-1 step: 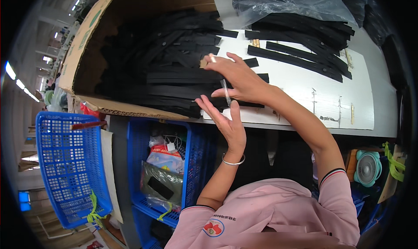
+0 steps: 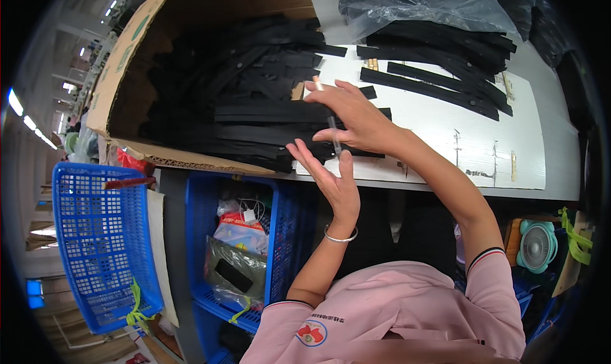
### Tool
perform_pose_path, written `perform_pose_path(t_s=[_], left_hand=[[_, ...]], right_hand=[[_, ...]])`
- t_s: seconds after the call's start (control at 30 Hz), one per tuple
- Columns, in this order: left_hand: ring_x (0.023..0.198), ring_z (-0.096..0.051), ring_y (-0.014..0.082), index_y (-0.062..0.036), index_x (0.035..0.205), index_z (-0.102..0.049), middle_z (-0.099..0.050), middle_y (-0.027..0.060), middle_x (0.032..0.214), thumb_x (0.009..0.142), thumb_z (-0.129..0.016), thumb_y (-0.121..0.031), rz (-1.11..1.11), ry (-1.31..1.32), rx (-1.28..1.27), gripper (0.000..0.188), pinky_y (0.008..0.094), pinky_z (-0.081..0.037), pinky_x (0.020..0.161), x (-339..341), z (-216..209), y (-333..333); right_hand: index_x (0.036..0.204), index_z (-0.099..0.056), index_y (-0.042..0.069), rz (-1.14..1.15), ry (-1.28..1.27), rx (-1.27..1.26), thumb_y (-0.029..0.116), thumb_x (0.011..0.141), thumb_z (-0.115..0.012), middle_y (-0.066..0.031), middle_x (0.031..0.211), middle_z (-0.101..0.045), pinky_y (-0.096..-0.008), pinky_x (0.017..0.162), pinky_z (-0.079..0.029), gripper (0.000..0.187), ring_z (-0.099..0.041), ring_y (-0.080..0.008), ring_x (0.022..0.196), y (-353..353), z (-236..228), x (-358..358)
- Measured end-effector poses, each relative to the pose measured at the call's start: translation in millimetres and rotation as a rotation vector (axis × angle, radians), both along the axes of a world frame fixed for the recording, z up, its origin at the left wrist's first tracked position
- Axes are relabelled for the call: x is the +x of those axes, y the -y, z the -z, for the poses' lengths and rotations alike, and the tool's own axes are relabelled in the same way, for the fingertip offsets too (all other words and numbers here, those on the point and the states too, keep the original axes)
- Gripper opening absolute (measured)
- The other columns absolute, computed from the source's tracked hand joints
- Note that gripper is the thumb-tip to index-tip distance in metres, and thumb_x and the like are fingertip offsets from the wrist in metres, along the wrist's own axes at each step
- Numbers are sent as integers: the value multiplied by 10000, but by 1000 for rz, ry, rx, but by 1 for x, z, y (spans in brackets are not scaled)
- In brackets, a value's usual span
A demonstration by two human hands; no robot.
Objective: The recorder is using a pen to mark specific positions on black fabric strips, using a guide on the workbench.
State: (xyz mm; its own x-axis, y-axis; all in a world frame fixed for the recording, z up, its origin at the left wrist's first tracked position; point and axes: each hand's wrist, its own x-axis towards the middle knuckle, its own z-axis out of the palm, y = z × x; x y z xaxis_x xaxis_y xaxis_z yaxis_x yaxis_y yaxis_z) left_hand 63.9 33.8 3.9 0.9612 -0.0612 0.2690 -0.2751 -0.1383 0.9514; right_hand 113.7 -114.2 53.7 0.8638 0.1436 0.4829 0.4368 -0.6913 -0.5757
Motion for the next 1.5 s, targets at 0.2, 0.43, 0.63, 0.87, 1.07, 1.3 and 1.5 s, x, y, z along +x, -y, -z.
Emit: perform_pose_path(t_s=[0.2,0.43,0.63,0.87,1.07,1.3,1.5], left_hand=[[1587,-30,389,55,1612,-140,-34,277,1697,985,-447,-706,132,215,-7,1033,507,-66,1257,-20,-9,4],[1560,-190,401,77,1575,-256,-211,266,1668,1010,-294,-738,253,247,-62,992,495,-161,1255,-40,-24,-4],[1503,-341,385,45,1458,-498,-464,220,1552,1110,-356,-459,312,214,9,629,464,-245,1225,-46,-12,2],[1460,-404,410,-12,1387,-580,-541,206,1480,994,-594,-84,420,321,333,400,515,-285,1213,-45,1,23],[1394,-485,372,1,1339,-624,-582,183,1438,923,-630,-29,376,392,635,417,500,-308,1201,0,12,-2],[1211,-608,301,-30,1158,-742,-699,112,1257,894,-724,-81,468,347,657,270,409,-431,1064,16,-6,-1],[1032,-658,291,-67,1121,-746,-720,94,1094,915,-717,-74,467,582,567,208,403,-478,964,0,-12,44]], right_hand=[[1272,-570,58,90,-186,402,171,917,-768,-106,1290,-686,-353,939,-557,422,-704,-239,1101,10,-21,-84],[928,-430,139,-273,166,1334,490,1036,-580,-128,894,-733,-479,888,-551,397,-727,-213,759,-12,-108,-172],[946,-437,142,-517,77,1341,423,1021,-623,-111,883,-707,-542,913,-510,345,-713,-264,850,-14,-143,-246],[933,-476,128,-326,171,1387,330,1012,-652,-162,934,-668,-526,865,-523,279,-664,-357,909,-15,-148,-296],[923,-504,118,-312,230,1465,264,1006,-672,-199,970,-641,-514,831,-532,237,-629,-424,951,-3,-129,-284],[1063,-496,79,64,112,1269,459,1061,-540,-266,1013,-728,-407,940,-523,383,-701,-305,993,28,-44,-274],[1089,-535,54,350,-28,1256,353,1080,-538,-222,1040,-732,-353,924,-528,299,-698,-239,998,39,7,-305]])
